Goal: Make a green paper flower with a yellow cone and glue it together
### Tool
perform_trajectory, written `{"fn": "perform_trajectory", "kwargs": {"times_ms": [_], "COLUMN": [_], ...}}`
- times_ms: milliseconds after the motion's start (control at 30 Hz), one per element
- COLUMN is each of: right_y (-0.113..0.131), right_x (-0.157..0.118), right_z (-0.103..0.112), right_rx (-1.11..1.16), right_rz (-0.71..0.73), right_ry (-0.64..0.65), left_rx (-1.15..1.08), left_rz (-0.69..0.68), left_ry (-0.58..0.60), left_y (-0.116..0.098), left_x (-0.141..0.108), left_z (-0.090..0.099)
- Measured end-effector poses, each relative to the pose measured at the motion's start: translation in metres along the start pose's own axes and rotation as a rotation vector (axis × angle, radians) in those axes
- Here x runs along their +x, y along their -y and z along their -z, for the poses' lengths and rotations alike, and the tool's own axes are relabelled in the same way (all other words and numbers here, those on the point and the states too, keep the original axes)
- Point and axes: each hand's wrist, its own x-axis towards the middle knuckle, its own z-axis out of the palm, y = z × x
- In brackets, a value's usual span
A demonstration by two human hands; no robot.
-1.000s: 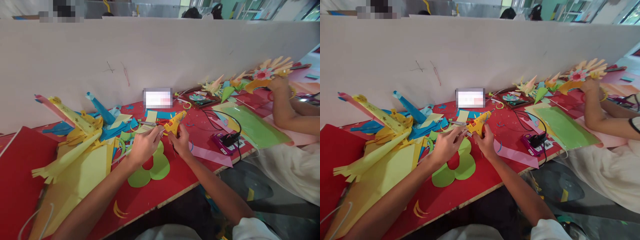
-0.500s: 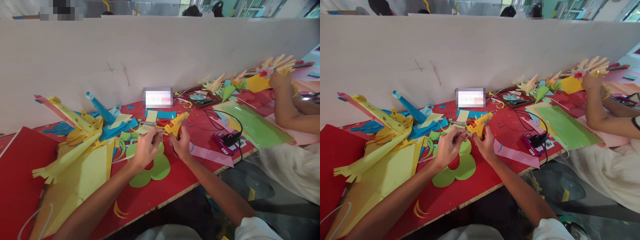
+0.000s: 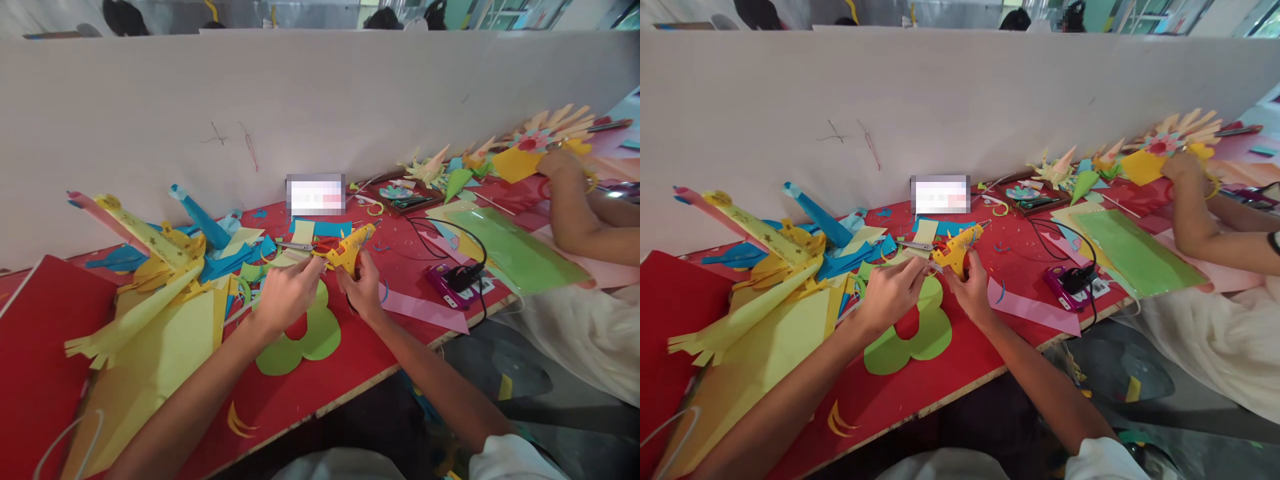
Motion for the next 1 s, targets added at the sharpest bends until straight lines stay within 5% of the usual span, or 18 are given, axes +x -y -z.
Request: {"fn": "perform_trajectory", "kwargs": {"times_ms": [167, 467, 600, 767, 1000], "right_y": [0.0, -0.006, -0.008, -0.015, -0.017], "right_x": [-0.001, -0.002, -0.002, -0.004, -0.005], "right_z": [-0.001, 0.0, 0.002, 0.004, 0.003], "right_rx": [0.039, 0.045, -0.02, -0.139, -0.189], "right_rz": [-0.009, -0.025, -0.01, 0.012, 0.035], "right_ry": [0.013, 0.011, -0.003, -0.062, -0.072], "left_rx": [0.014, -0.881, -1.088, -0.972, -0.208], "left_rz": [0.0, 0.234, 0.331, 0.344, 0.087], "left_ry": [0.012, 0.196, 0.273, 0.192, -0.031], "left_y": [-0.002, -0.004, 0.003, -0.003, -0.01], "left_x": [-0.001, 0.012, 0.017, 0.013, -0.007], "left_z": [0.002, 0.01, 0.009, 0.003, -0.006]}}
